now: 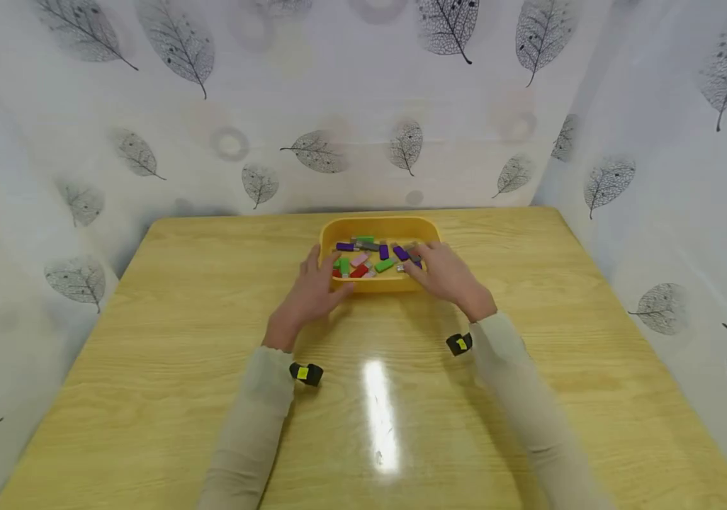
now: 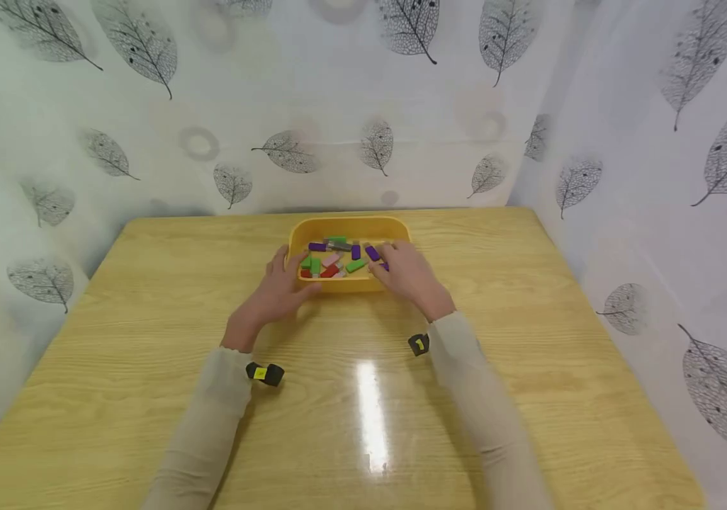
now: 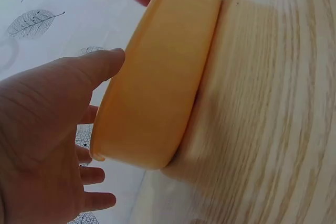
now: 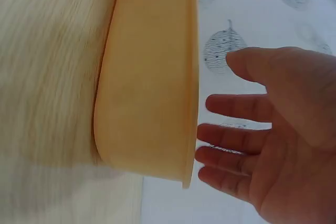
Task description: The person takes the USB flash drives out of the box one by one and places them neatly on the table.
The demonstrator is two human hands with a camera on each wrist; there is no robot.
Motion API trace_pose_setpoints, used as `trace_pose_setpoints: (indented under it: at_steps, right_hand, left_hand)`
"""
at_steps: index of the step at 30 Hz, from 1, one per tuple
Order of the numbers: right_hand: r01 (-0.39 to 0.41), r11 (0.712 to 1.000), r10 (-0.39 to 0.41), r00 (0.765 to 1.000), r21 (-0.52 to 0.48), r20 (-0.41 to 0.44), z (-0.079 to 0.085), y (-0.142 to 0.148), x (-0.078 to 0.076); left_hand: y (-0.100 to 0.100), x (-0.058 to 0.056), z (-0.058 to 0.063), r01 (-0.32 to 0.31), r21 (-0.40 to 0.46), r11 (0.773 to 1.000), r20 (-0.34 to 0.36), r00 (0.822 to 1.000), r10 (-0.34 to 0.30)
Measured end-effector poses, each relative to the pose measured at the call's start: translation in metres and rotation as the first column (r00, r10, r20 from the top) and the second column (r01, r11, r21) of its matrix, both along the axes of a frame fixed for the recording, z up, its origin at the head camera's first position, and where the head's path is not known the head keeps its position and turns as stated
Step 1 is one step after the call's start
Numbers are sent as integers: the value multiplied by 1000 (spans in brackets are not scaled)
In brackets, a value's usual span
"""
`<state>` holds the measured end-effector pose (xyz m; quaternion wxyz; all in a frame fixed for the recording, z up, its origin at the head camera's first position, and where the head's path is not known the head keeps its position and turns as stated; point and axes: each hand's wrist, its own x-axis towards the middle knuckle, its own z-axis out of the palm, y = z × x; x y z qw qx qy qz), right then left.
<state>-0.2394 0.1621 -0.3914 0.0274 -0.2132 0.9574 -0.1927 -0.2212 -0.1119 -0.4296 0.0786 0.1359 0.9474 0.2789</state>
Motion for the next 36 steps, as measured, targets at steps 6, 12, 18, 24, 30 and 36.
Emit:
trace_pose_setpoints:
  at_steps: [6, 12, 18, 24, 30, 36]
  right_hand:
    - [-18, 999, 19, 998, -33, 52, 0, -10, -37]
    - [-9, 1000, 10, 993, -5, 121, -17, -15, -62]
    - [20, 999, -27, 987, 42, 160, -23, -15, -73]
    - [9, 989, -36, 983, 150, 181, -27, -24, -76]
    - [38, 966, -93, 975, 257, 202, -29, -29, -70]
    - [62, 952, -125, 972, 301, 197, -29, -27, -72]
  left_hand:
    - [0, -5, -2, -1, -57, 998, -36, 999, -1]
    - [-6, -4, -11, -22, -85, 996, -71, 997, 16]
    - [-4, -4, -18, -21, -102, 995, -82, 997, 12]
    - [-5, 0, -17, -35, -123, 992, -72, 997, 27]
    - [-5, 3, -18, -28, -122, 992, -76, 997, 19]
    - [-3, 2, -13, -19, -118, 993, -78, 997, 10]
